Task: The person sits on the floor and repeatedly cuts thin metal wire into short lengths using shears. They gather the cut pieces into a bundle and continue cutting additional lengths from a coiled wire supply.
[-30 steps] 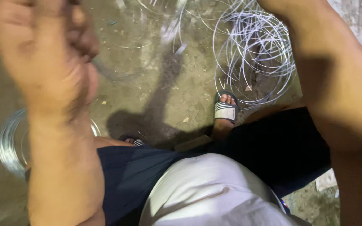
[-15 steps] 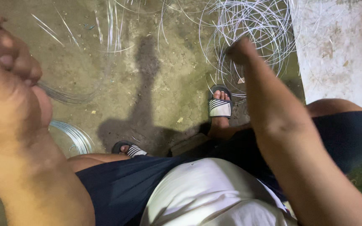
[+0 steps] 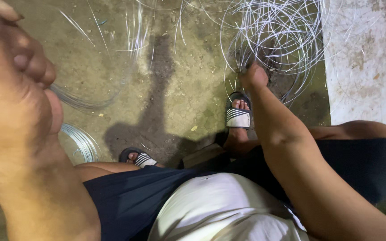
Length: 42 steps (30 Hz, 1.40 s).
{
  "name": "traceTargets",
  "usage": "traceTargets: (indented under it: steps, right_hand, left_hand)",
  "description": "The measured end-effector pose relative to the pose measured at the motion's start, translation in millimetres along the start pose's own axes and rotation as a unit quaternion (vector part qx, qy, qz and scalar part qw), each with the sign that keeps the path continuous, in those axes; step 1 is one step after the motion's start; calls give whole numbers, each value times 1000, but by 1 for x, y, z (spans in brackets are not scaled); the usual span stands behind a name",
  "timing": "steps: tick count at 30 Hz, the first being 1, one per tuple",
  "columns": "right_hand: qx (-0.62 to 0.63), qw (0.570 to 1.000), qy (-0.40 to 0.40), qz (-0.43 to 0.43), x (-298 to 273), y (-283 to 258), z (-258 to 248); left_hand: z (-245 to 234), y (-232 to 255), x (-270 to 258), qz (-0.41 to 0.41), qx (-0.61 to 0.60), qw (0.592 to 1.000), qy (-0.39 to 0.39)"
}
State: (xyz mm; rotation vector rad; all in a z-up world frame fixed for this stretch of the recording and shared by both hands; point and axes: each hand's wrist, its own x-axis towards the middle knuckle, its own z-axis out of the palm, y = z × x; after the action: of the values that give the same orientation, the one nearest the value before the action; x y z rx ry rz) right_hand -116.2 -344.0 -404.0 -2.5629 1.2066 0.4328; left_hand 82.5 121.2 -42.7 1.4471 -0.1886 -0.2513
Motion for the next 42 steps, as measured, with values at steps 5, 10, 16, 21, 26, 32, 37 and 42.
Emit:
traceTargets:
  steps: [5,10,16,21,26,32,37,42]
  right_hand:
    - [2,991,-132,-13,9,3,0]
    - [-37,990,-134,-25,6,0,2]
    - [-263,901,-134,-318,39,4,1]
    - [-364,845,-150,-361,66,2,-25]
    - [-346,857,-176,-340,86,-4,-86]
    - [-391,872,-208,-209,54,-50,-257]
    - [-335,918,-80,-199,-49,-93,-406]
    - [-248,940,6,-233,-124,-101,-470]
  left_hand:
    - [10,5,-3,1,12,1000,18]
    - [18,14,-1,17,-7,1000,12]
    - [24,20,2,26,-31,999,-4]
    - [31,26,4,23,-36,999,-24]
    - [35,29,6,14,-36,998,-40]
    - [38,31,4,28,13,998,-61]
    - [40,28,4,24,31,997,-64]
    - [38,22,5,20,48,997,-57]
